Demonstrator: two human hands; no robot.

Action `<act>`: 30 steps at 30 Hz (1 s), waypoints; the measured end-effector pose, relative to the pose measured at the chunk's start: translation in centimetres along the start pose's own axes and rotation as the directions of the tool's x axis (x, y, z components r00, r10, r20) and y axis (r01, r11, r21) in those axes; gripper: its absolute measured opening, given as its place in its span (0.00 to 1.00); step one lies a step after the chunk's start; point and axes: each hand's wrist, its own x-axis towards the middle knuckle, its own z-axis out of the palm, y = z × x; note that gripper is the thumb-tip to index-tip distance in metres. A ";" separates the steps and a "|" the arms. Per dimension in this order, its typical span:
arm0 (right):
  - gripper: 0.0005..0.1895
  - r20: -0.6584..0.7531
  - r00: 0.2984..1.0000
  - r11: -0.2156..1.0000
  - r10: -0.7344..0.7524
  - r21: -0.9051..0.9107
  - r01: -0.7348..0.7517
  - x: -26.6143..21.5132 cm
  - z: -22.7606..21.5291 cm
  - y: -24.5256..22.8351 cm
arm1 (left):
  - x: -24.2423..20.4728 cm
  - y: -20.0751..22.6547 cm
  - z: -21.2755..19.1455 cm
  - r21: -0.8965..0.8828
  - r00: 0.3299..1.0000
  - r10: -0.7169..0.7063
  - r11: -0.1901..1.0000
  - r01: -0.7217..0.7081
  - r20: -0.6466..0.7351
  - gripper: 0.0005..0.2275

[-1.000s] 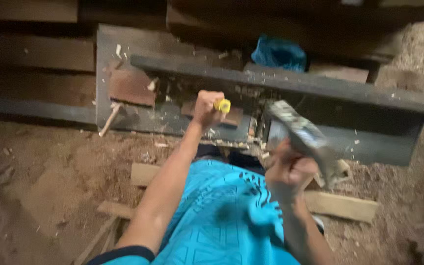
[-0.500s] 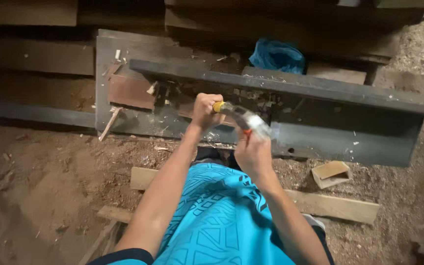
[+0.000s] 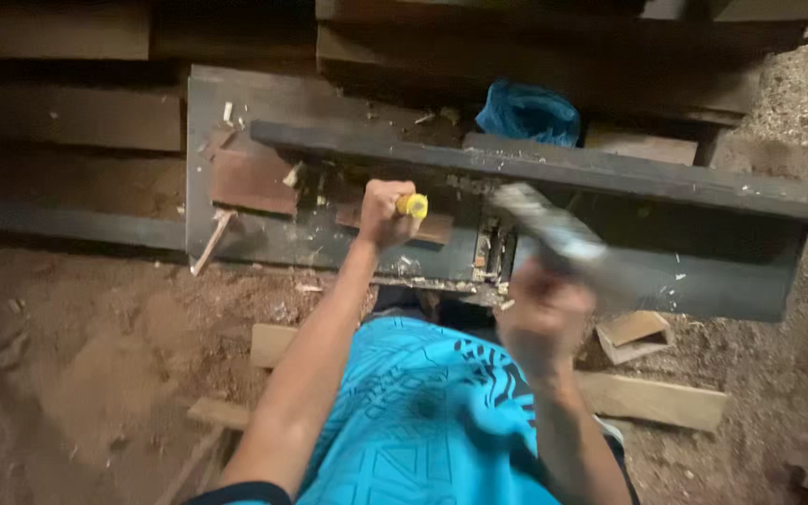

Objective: The person uses a chisel and hammer to carve a small wooden block clamped on a metal workbench. They repeatedly strike the chisel to remove wood chips, adjusting the chisel position as they work.

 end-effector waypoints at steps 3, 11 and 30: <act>0.11 0.079 0.997 1.000 -0.013 -0.015 0.014 -0.9 1.3 0.4 | -1.3 0.4 -0.2 0.005 0.999 0.052 0.999 -0.053 0.016 0.11; 0.06 0.046 0.999 0.997 -0.020 -0.074 0.023 -1.7 3.0 3.8 | -1.0 0.4 -0.4 0.013 0.999 -0.051 0.999 0.051 0.004 0.13; 0.08 0.154 0.974 0.986 0.168 -0.009 -0.168 0.1 3.8 4.2 | -1.0 -0.4 -1.1 0.033 0.999 -0.041 0.999 0.040 0.020 0.14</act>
